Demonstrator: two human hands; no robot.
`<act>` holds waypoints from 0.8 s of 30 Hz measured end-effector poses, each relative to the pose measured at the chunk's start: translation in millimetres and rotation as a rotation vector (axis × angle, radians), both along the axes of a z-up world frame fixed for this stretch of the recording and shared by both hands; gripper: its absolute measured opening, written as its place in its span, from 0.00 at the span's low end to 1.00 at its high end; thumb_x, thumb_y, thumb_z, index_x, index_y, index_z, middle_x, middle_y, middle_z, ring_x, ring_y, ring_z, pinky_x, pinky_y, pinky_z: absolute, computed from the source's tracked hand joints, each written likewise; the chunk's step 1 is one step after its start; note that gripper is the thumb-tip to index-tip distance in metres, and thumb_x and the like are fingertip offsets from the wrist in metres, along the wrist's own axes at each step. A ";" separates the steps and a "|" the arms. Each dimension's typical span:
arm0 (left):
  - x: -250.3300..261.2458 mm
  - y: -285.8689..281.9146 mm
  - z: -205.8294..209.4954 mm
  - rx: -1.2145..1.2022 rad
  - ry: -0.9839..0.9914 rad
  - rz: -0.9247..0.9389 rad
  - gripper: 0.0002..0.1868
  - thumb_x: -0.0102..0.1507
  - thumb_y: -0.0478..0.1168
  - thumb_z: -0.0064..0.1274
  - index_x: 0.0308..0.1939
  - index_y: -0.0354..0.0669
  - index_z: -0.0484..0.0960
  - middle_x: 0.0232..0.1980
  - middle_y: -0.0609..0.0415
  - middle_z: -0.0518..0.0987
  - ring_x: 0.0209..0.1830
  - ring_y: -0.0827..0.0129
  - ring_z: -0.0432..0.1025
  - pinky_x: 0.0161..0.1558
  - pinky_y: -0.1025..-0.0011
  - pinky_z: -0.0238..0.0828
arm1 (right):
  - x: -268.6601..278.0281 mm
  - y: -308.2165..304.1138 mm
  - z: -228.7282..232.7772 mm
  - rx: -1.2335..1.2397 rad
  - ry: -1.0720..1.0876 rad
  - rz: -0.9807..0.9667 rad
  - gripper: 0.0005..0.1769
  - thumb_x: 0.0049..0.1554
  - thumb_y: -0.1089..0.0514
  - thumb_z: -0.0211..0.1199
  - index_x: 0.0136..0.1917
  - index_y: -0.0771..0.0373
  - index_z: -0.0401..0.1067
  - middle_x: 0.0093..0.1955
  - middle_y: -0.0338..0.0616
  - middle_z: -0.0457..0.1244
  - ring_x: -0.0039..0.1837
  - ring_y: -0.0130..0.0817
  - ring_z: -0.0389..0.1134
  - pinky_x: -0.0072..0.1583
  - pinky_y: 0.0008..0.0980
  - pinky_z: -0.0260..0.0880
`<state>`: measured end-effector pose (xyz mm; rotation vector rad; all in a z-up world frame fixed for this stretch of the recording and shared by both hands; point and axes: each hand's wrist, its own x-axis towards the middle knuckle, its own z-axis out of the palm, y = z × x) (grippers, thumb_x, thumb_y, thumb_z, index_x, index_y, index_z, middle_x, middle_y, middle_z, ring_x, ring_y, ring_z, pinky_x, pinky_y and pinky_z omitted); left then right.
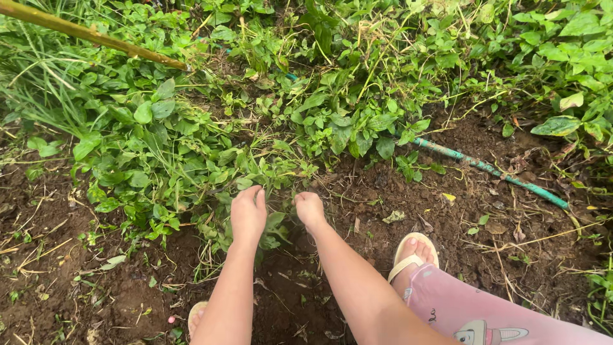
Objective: The person weeds the ground by pulling up weeds and plants from the soil by hand.
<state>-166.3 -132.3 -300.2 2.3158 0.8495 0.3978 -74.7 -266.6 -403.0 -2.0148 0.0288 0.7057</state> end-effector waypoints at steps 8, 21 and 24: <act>13.5 2.0 4.6 0.014 -0.111 -0.009 0.15 0.67 0.40 0.51 0.53 0.35 0.83 0.49 0.39 0.83 0.49 0.45 0.77 0.52 0.55 0.72 | -9.4 8.0 61.5 0.279 -0.060 -0.038 0.14 0.59 0.55 0.58 0.45 0.67 0.78 0.39 0.45 0.70 0.42 0.32 0.69 0.48 0.36 0.68; 20.9 -1.1 43.1 -0.042 -0.186 0.088 0.18 0.70 0.39 0.47 0.61 0.33 0.77 0.53 0.40 0.82 0.52 0.51 0.78 0.51 0.60 0.75 | 35.8 38.7 -27.0 0.897 1.047 -0.505 0.17 0.68 0.59 0.43 0.60 0.72 0.66 0.59 0.61 0.69 0.59 0.50 0.75 0.65 0.49 0.76; 22.5 -1.7 46.5 -0.080 -0.188 0.126 0.19 0.70 0.39 0.48 0.62 0.33 0.77 0.55 0.40 0.82 0.54 0.51 0.77 0.52 0.60 0.74 | 47.6 58.8 15.2 0.982 1.089 -0.585 0.34 0.67 0.36 0.39 0.66 0.71 0.57 0.67 0.62 0.60 0.69 0.53 0.64 0.72 0.56 0.59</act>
